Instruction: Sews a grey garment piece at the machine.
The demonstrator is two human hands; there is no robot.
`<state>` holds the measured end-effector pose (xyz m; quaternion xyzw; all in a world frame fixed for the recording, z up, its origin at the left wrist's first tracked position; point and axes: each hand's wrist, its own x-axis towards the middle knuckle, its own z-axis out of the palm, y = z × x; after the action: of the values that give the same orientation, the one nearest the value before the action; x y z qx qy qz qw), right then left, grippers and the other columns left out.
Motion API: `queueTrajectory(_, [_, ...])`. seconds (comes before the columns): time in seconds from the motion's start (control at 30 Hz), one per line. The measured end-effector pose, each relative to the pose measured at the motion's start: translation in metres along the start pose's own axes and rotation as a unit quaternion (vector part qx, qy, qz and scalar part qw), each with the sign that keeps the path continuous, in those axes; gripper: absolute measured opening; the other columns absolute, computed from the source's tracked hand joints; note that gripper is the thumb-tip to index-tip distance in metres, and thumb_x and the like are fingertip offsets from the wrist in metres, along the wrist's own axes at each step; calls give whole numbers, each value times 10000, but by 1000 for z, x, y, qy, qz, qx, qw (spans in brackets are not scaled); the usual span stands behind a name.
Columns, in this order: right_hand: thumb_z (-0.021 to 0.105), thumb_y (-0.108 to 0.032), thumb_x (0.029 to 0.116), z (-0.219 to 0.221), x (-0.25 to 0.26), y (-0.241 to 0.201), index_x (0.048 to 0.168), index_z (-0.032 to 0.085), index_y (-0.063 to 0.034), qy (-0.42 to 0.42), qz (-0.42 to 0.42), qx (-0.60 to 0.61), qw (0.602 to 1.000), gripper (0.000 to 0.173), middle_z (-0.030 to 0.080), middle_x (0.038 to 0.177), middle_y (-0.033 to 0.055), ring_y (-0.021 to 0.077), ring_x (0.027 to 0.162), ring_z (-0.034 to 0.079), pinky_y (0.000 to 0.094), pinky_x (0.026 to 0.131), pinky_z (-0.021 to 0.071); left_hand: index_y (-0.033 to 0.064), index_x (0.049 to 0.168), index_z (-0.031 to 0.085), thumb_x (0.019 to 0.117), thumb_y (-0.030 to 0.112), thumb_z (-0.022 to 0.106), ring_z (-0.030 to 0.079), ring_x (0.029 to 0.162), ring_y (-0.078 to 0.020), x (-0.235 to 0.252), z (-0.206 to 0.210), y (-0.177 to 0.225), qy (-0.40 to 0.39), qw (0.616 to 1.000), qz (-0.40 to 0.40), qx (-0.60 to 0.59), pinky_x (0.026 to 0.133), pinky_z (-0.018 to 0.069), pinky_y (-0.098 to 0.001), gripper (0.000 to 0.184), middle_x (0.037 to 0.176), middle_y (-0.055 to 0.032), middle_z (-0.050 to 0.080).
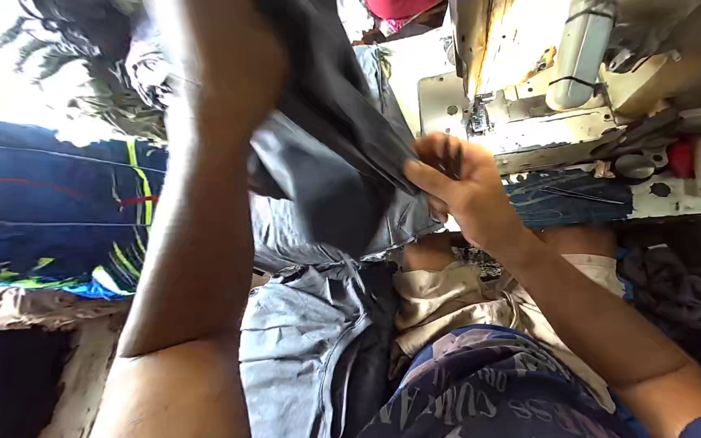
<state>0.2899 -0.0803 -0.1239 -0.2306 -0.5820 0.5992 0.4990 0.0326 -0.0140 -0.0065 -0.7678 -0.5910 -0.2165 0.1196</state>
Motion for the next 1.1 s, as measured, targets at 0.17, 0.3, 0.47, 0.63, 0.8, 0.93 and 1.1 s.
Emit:
queueTrajectory(0.17, [789, -205, 895, -71, -72, 80, 1081, 639, -123, 134, 134, -44, 981, 252, 540, 701, 20, 103, 474, 434, 252, 417, 395, 171, 1317, 645, 772, 41, 829, 698, 905, -324, -33, 78, 29, -255, 950, 117, -136, 809, 565, -583, 590, 1018, -130, 711])
queueTrajectory(0.3, [854, -242, 841, -86, -77, 83, 1149, 600, -124, 142, 101, -253, 952, 416, 590, 731, 25, 147, 554, 536, 323, 498, 481, 209, 1289, 651, 856, 238, 777, 621, 711, -117, -42, 93, 44, -252, 933, 170, -191, 677, 549, -368, 451, 839, 16, 656])
queueTrajectory(0.47, [814, -255, 876, -61, -53, 71, 1351, 596, -59, 142, -33, -557, 817, 558, 688, 1153, 137, 298, 852, 714, 507, 643, 591, 201, 1238, 685, 885, 189, 721, 471, 552, -59, -34, 79, 61, -232, 933, 166, -219, 538, 422, -282, 355, 669, 68, 547])
queueTrajectory(0.63, [703, -35, 899, -27, -20, 64, 1138, 701, -46, 96, -59, -462, 880, 239, 710, 962, 111, 237, 828, 706, 451, 705, 601, 220, 1297, 642, 838, 111, 745, 657, 718, -283, -32, 59, 46, -230, 965, 99, -76, 633, 540, -552, 483, 833, -65, 675])
queueTrajectory(0.8, [612, -35, 995, 6, 13, 38, 1210, 653, -3, 48, -136, -389, 910, 222, 673, 1059, 145, 227, 915, 680, 378, 804, 590, 147, 1313, 643, 863, 27, 660, 613, 1143, -483, -28, 1, -16, -109, 984, -131, 46, 886, 469, -759, 466, 1210, -214, 657])
queueTrajectory(0.93, [614, -9, 977, 22, 26, 18, 1220, 650, 18, 22, -197, -345, 917, 247, 660, 1060, 132, 169, 841, 662, 309, 720, 583, 17, 1183, 649, 925, 75, 550, 632, 1019, -250, -35, -35, 9, 274, 957, -86, 45, 857, 516, -402, 282, 1149, -161, 660])
queueTrajectory(1.1, [610, -98, 995, -19, 1, 45, 1319, 556, -80, 42, -82, -361, 928, 329, 671, 842, 52, 147, 632, 629, 354, 557, 567, 122, 1348, 603, 865, -79, 620, 637, 1122, -387, -38, 18, 17, -46, 995, 91, -19, 862, 559, -592, 523, 1288, -187, 603])
